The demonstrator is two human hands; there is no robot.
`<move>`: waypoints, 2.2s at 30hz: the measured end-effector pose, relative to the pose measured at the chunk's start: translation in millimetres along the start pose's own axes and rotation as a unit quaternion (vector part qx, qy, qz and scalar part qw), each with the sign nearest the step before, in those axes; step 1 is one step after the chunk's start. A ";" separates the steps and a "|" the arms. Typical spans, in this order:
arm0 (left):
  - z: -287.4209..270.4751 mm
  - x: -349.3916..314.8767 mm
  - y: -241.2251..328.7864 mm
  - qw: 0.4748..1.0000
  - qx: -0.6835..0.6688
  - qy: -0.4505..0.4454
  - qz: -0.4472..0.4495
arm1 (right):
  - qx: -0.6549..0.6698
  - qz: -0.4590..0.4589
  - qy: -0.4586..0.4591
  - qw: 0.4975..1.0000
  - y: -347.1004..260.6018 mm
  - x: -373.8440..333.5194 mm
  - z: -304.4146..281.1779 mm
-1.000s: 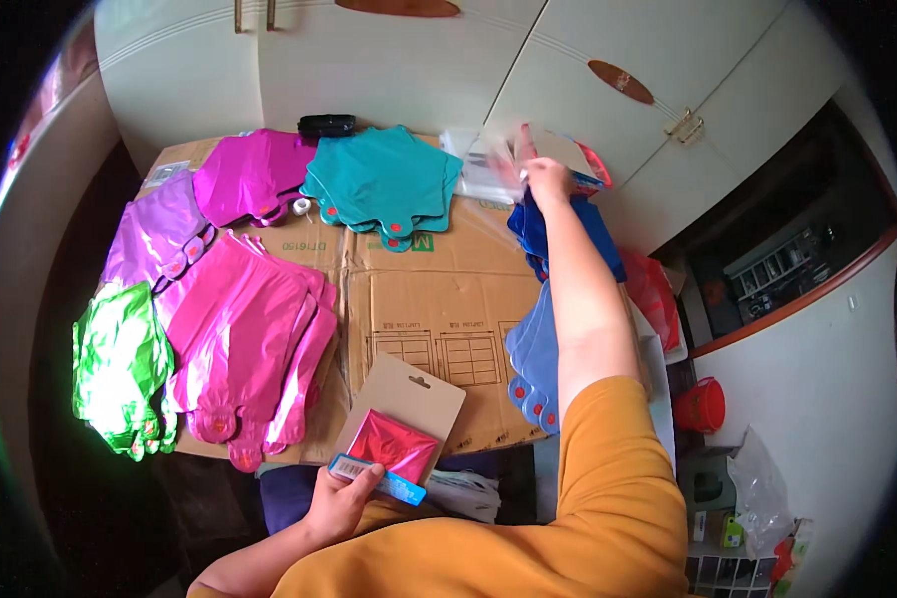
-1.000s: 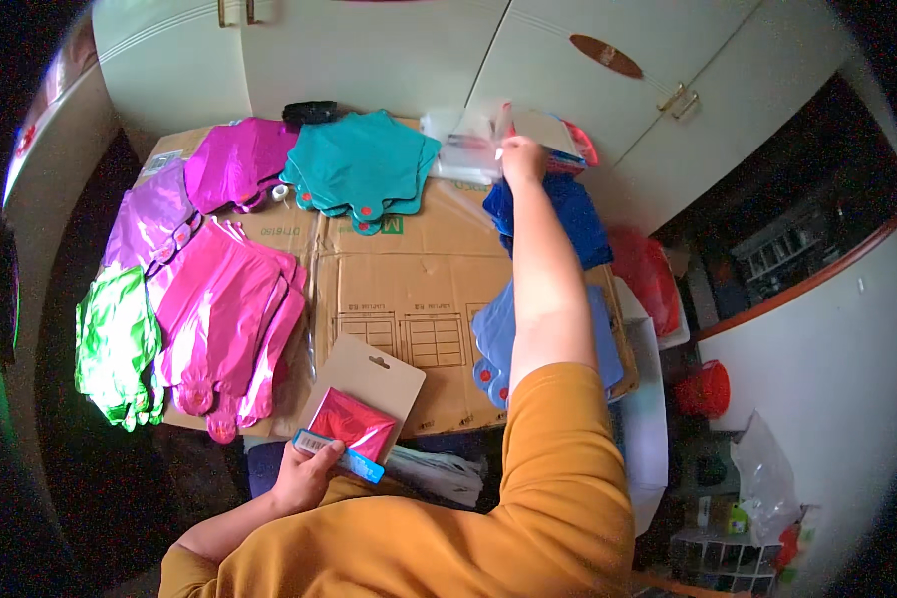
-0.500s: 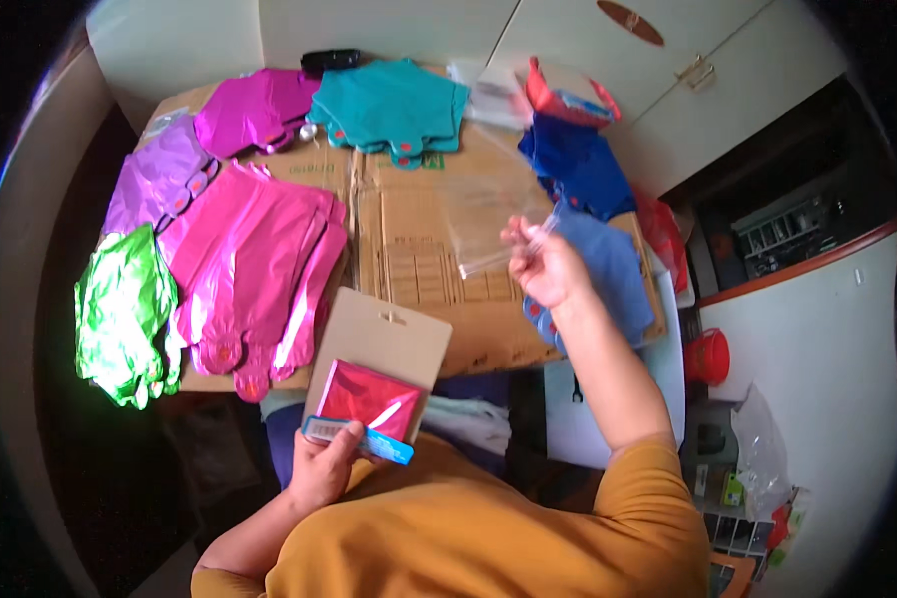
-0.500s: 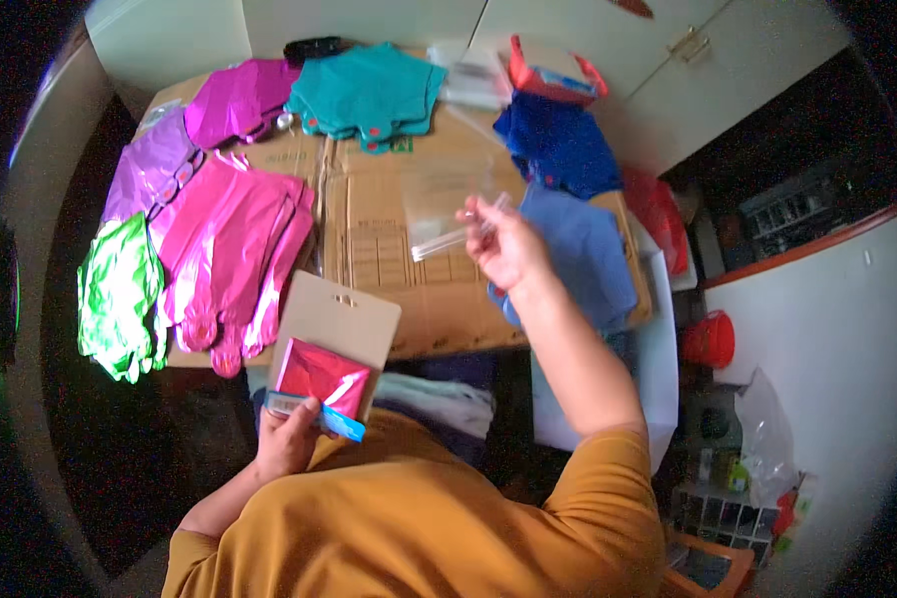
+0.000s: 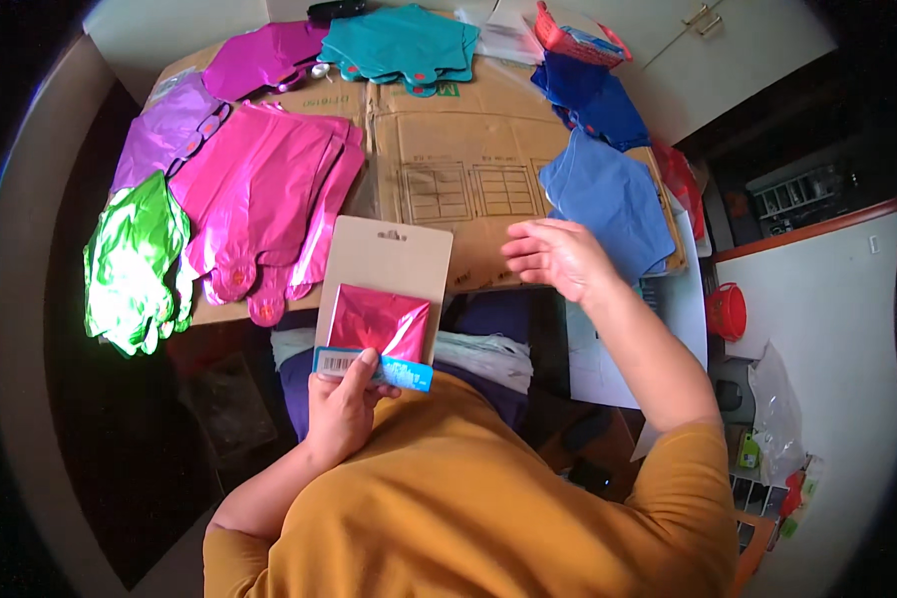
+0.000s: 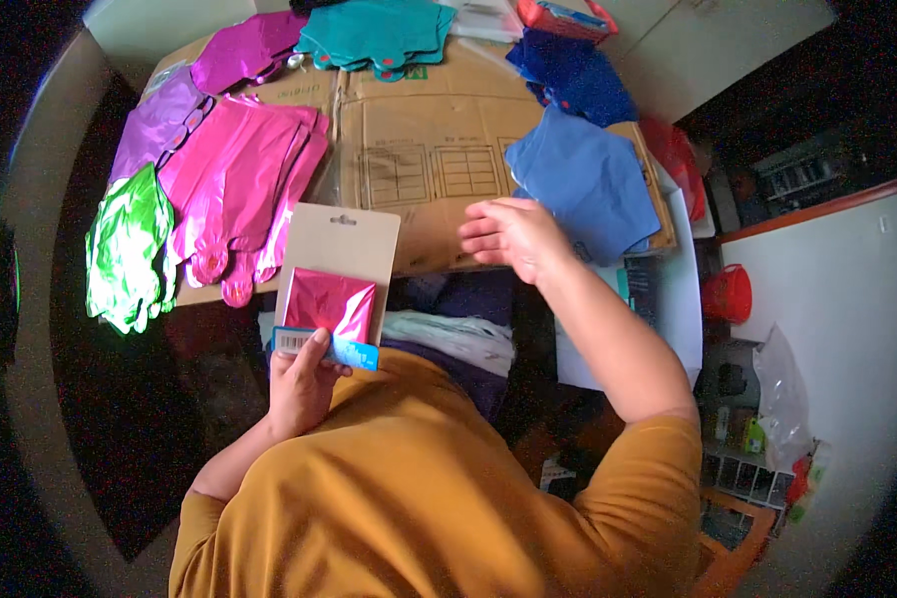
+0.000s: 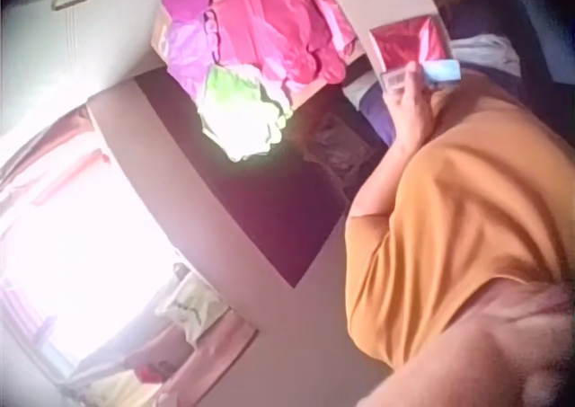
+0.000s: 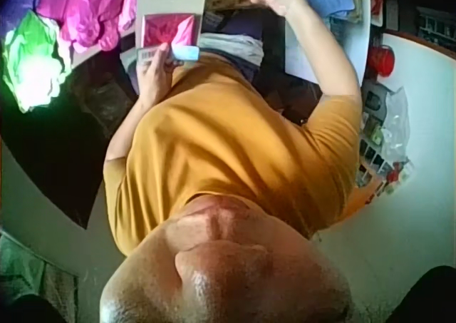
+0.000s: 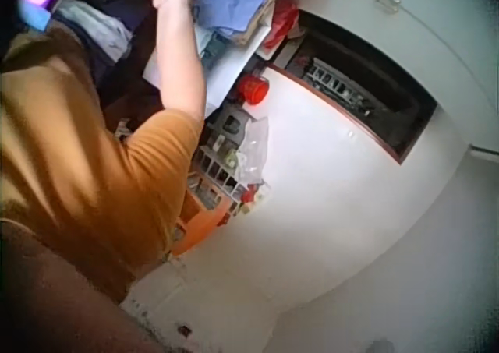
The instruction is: Folding colorful foil balloons and placing them into individual packaging envelopes.
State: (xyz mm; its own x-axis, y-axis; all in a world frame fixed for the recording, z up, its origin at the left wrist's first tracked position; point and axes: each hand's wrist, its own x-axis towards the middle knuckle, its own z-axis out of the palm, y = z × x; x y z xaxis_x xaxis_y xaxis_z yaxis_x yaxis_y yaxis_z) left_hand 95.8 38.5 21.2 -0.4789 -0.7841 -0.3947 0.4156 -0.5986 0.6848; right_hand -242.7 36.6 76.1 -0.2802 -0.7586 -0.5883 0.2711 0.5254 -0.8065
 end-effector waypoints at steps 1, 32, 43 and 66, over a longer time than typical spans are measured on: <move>0.4 0.7 -1.1 1.000 -0.007 0.000 -0.002 | -0.037 -0.010 0.022 0.999 3.2 -10.2 0.9; 43.4 199.0 131.6 0.413 0.720 -0.341 0.442 | 0.090 0.057 -0.288 0.952 79.0 -47.7 48.3; 56.1 200.0 121.4 0.353 0.716 -0.390 0.458 | 0.193 0.104 -0.217 0.951 88.4 -27.4 43.6; 71.7 183.5 92.4 0.368 0.714 -0.358 0.476 | 0.145 0.069 -0.161 0.974 84.9 -41.2 17.0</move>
State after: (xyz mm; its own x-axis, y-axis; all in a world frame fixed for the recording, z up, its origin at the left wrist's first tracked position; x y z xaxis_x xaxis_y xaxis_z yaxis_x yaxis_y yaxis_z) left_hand -9.2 -148.9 56.0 -0.9354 0.0231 0.3529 0.0737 0.9887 0.1305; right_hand -192.5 105.9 32.9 0.0674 -0.7950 -0.6029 0.5480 0.5344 -0.6435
